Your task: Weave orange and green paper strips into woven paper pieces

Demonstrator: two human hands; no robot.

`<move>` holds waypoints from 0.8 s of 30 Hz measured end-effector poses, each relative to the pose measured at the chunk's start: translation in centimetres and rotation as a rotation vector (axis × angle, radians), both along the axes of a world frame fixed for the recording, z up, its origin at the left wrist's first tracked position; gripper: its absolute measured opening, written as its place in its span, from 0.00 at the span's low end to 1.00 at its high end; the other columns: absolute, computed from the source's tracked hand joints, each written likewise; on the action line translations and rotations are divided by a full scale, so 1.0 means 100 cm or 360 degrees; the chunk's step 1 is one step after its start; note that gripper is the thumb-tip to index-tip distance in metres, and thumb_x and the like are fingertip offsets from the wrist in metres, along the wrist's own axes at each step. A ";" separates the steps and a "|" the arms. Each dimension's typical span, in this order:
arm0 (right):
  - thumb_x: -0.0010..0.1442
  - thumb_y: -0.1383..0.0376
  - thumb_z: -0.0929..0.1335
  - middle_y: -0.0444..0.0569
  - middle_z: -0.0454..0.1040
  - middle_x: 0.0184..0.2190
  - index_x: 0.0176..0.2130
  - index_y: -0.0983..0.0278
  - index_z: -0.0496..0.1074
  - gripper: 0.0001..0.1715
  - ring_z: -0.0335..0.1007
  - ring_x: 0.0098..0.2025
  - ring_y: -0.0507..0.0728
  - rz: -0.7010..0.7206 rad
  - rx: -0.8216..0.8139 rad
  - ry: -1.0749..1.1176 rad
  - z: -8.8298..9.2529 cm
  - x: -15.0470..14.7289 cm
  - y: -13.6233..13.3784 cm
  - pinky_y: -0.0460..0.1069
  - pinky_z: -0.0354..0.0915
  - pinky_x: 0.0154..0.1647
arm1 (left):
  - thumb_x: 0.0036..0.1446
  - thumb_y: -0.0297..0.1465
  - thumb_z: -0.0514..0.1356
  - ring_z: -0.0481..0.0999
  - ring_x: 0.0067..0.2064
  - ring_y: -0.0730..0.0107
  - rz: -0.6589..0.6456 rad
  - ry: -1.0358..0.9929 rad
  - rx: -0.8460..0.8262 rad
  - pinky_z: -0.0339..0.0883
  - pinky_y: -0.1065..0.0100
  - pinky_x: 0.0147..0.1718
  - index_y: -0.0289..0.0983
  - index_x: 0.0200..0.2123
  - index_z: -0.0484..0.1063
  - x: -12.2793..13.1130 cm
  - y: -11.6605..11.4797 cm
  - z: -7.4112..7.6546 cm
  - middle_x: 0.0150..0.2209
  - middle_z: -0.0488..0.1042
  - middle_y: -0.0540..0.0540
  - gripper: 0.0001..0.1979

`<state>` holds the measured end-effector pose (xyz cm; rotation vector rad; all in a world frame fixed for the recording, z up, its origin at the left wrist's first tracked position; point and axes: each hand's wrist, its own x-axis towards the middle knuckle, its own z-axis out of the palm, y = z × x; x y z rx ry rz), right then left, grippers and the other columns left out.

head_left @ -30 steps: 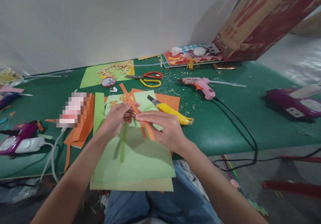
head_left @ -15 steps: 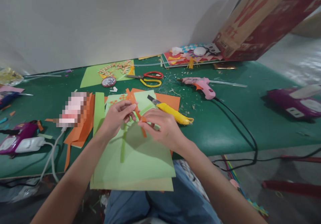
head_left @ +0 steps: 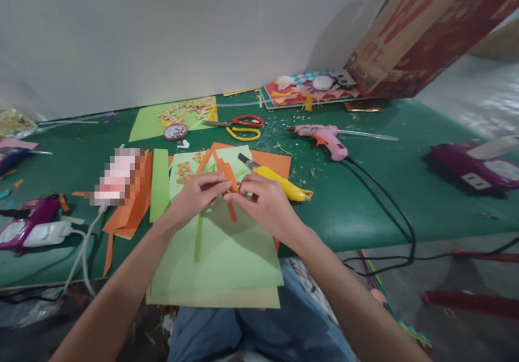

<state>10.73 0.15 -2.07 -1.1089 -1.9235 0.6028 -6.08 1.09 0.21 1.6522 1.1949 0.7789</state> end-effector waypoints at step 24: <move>0.53 0.60 0.72 0.40 0.62 0.14 0.13 0.64 0.60 0.26 0.54 0.19 0.47 -0.0103 -0.0245 -0.0046 -0.001 0.000 0.002 0.46 0.52 0.22 | 0.56 0.40 0.58 0.67 0.23 0.76 -0.0156 -0.0005 -0.0104 0.62 0.72 0.23 0.36 0.23 0.75 -0.001 0.000 0.000 0.28 0.75 0.46 0.16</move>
